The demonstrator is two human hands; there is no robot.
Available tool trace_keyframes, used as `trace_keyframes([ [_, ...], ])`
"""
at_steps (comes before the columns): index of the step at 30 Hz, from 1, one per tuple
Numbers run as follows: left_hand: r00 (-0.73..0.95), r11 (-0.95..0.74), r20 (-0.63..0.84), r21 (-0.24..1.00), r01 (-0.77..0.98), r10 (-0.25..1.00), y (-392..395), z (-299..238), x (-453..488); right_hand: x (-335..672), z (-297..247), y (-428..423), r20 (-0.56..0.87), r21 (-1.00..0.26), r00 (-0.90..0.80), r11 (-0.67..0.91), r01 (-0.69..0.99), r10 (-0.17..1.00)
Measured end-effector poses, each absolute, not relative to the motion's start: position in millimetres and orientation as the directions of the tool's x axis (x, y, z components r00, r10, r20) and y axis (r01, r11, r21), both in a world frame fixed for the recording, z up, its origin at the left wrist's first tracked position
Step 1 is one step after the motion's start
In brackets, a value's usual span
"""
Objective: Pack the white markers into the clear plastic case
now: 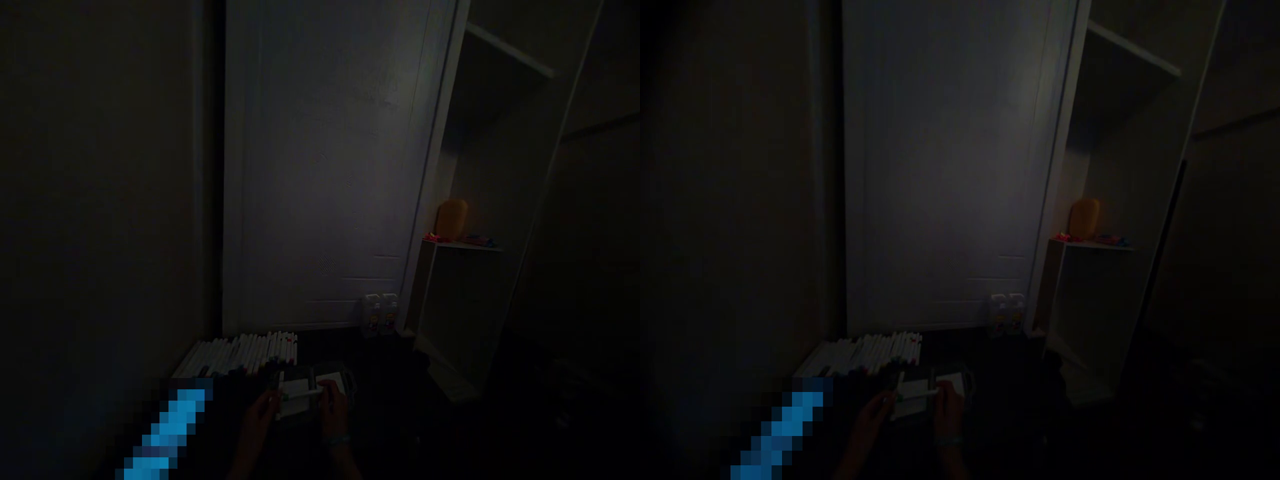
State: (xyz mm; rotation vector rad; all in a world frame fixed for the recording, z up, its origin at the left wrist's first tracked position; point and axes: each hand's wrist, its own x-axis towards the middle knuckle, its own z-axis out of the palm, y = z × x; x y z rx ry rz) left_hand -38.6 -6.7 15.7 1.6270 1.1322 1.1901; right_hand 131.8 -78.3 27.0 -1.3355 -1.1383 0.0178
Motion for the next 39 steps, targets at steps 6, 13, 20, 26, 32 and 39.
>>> trace_keyframes([
  [6, 0.122, -0.271, 0.252, 0.947, 0.173, 0.96, -6.6, 17.9, -35.9, 132.5, 30.7, -80.2, 0.613, -0.768, 0.491, 0.32, 0.555, 0.62],
  [13, 0.139, -0.312, 0.288, 0.928, 0.205, 0.948, -0.5, 9.9, -38.2, 135.9, 18.8, -76.0, 0.62, -0.754, 0.47, 0.31, 0.579, 0.628],
  [20, 0.158, -0.303, 0.277, 0.936, 0.177, 0.948, -0.2, 9.5, -36.9, 141.5, 4.2, -68.0, 0.607, -0.762, 0.445, 0.324, 0.561, 0.658],
  [26, 0.166, -0.266, 0.237, 0.947, 0.182, 0.957, -0.7, 9.9, -36.5, 140.8, 3.9, -68.2, 0.619, -0.758, 0.46, 0.331, 0.563, 0.637],
  [32, 0.178, -0.299, 0.267, 0.936, 0.187, 0.947, -4.4, 16.8, -36.6, 137.6, 17.5, -75.9, 0.641, -0.738, 0.469, 0.319, 0.595, 0.608],
  [39, 0.151, -0.276, 0.25, 0.942, 0.189, 0.956, -3.9, 14.6, -35.6, 136.2, 26.9, -80.8, 0.652, -0.731, 0.479, 0.32, 0.602, 0.588],
])
